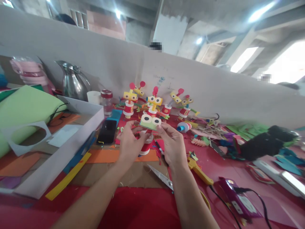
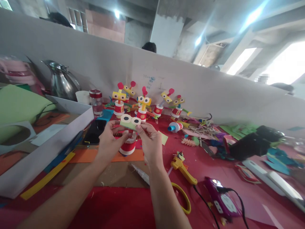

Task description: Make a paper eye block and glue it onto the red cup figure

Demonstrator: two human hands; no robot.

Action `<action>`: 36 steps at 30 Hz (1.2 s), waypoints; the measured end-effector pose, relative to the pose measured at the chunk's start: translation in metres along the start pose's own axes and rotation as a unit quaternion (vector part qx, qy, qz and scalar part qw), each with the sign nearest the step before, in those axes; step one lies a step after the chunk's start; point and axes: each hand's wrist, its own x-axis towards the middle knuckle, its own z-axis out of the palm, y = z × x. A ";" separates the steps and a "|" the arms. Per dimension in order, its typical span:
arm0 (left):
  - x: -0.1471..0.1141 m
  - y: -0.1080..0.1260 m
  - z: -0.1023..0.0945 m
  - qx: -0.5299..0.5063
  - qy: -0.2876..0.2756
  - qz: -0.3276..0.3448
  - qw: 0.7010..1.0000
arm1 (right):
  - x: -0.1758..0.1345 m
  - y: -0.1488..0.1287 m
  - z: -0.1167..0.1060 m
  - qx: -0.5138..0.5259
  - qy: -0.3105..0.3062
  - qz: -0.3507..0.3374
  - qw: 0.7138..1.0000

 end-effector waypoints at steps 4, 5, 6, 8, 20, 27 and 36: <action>0.000 -0.003 0.001 -0.024 -0.005 0.001 1.000 | 0.000 0.001 -0.002 -0.026 0.005 -0.021 0.999; 0.000 -0.003 0.001 -0.025 -0.006 0.002 1.000 | 0.000 0.002 -0.003 -0.037 0.008 -0.028 0.999; 0.000 -0.003 0.001 -0.023 -0.006 0.001 1.000 | 0.000 0.002 -0.004 -0.050 0.009 -0.034 0.998; 0.000 -0.004 0.001 -0.023 -0.009 0.001 1.000 | 0.001 0.003 -0.005 -0.077 0.007 -0.042 0.996; 0.000 0.005 0.002 -0.053 -0.023 -0.047 0.997 | 0.000 0.007 -0.004 -0.140 0.008 -0.115 0.983; 0.001 0.004 0.003 -0.076 -0.027 -0.053 0.995 | -0.001 0.003 -0.002 -0.176 0.008 -0.133 0.975; 0.000 0.005 0.001 -0.067 -0.014 -0.061 0.996 | 0.000 -0.001 -0.010 -0.318 0.040 -0.246 0.915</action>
